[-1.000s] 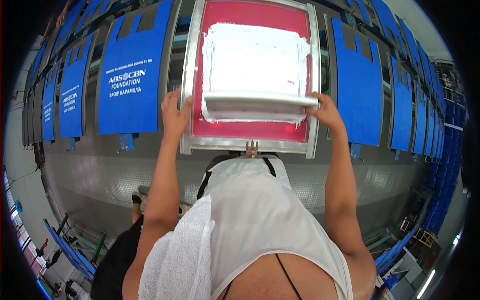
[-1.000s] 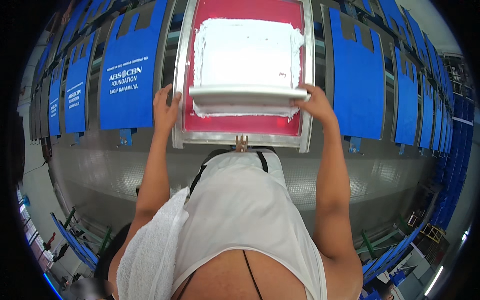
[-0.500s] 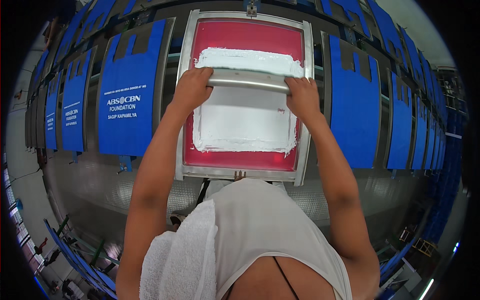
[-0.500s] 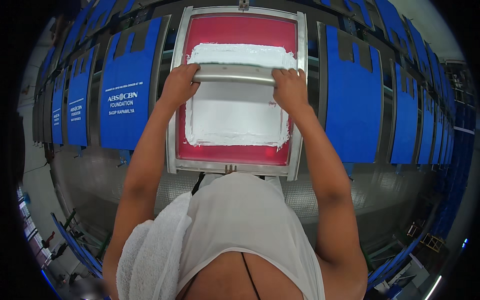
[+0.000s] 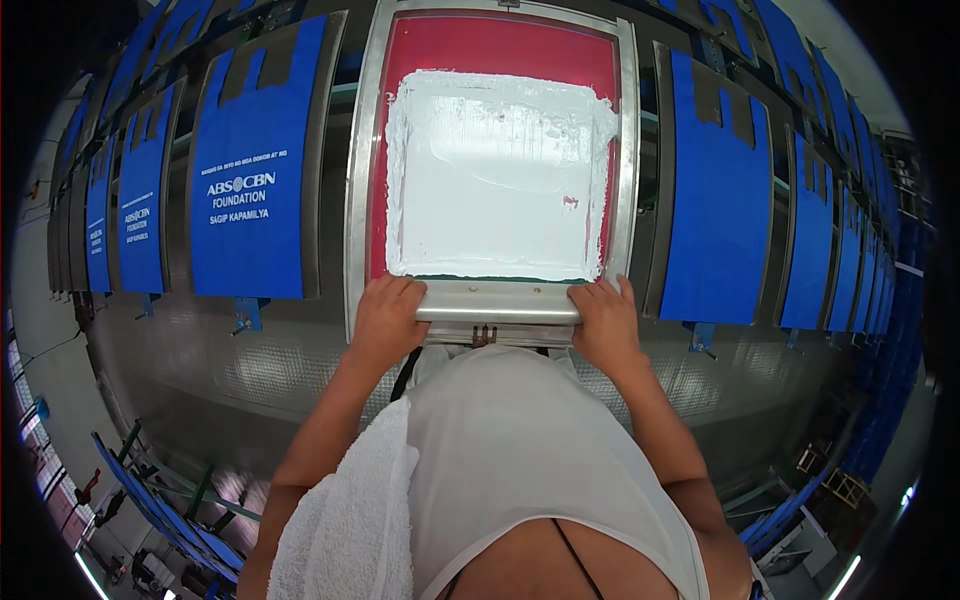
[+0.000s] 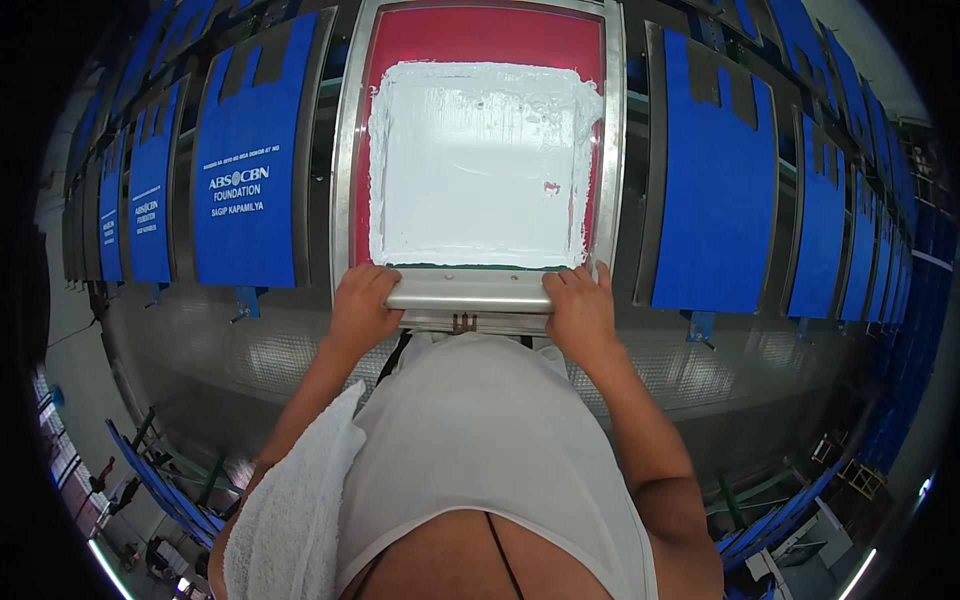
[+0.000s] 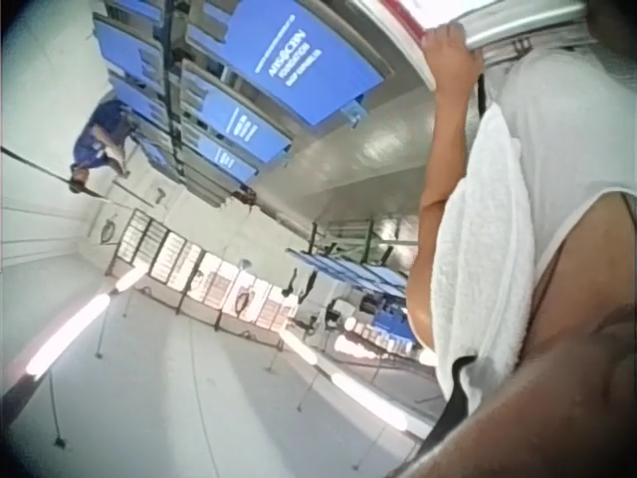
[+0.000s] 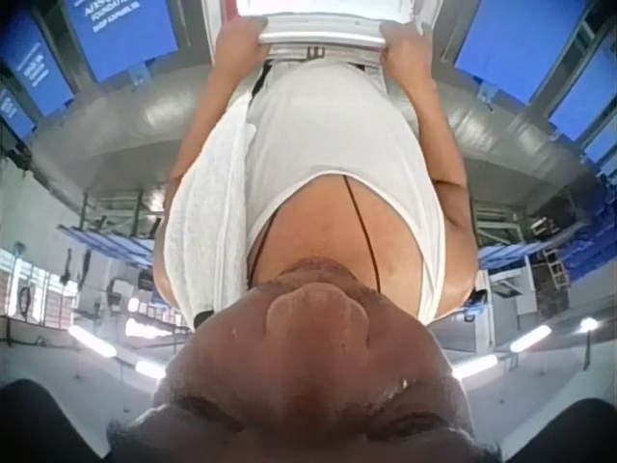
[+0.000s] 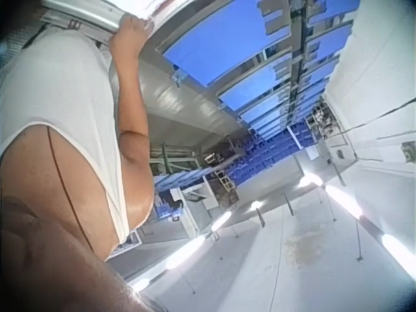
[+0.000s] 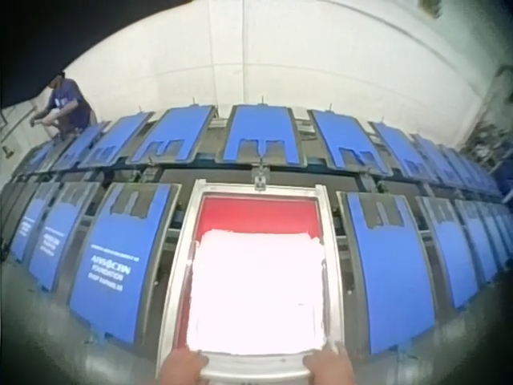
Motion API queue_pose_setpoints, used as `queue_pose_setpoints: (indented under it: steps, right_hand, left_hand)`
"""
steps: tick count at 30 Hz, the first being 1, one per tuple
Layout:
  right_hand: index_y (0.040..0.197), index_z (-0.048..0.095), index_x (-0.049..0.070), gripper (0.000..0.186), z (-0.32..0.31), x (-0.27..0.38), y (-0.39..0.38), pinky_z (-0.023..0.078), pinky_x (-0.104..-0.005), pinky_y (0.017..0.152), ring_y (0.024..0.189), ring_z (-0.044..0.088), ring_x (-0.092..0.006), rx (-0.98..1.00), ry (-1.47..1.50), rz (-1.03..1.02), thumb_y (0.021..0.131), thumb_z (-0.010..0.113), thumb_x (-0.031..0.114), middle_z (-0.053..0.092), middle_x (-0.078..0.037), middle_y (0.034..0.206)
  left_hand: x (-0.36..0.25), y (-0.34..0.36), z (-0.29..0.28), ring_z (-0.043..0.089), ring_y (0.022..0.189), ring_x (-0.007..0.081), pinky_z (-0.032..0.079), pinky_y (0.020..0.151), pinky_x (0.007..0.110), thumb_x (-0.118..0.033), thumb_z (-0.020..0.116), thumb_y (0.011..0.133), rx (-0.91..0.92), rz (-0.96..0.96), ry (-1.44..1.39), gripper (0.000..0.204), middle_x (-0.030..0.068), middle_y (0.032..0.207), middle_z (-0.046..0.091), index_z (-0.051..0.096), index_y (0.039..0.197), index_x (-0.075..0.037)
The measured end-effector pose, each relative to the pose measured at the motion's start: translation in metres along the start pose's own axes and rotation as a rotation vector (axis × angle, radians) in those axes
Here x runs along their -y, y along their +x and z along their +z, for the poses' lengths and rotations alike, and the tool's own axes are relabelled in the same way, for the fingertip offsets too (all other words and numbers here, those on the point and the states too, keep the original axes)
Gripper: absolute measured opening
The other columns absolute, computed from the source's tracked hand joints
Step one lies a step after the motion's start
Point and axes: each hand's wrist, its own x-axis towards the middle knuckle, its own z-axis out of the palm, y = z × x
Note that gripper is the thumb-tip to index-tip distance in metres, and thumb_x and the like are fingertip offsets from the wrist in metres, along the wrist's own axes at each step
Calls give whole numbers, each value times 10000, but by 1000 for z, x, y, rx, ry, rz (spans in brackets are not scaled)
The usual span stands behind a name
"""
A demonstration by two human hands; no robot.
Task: Manually applying ink through a screen onto fabric surfaces at a printing station.
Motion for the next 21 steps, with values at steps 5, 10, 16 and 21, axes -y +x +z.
queue_pose_setpoints:
  steps: [5,10,16,21]
  right_hand:
    - [953,626,66,406,-1,-5,7,282,-534,1059,919,592,-266,151,-23,45,555,640,-14,645,-84,930]
    - [879,631,95,346,31,-15,15,251,-538,1076,827,604,-243,-157,-15,-36,543,662,15,632,-85,790]
    - [976,671,137,354,-40,-67,189,377,-517,949,851,635,-304,-125,-225,-20,631,627,75,675,-134,856]
    - [1019,658,134,379,-69,-72,199,514,-402,672,742,656,-289,-133,-239,-104,647,600,84,665,-170,794]
  left_hand:
    - [5,1,3,578,827,319,447,758,414,-50,690,556,60,-42,-40,344,122,856,617,606,889,-35]
    - [27,-1,35,593,880,320,455,804,401,-50,698,553,-111,29,31,395,137,895,643,625,941,-39]
    - [67,189,-21,638,815,330,516,719,419,-221,735,670,7,-163,161,303,148,820,664,688,949,-113]
    - [66,201,-42,655,799,321,517,729,409,-326,743,692,64,-191,97,347,157,851,675,692,970,-124]
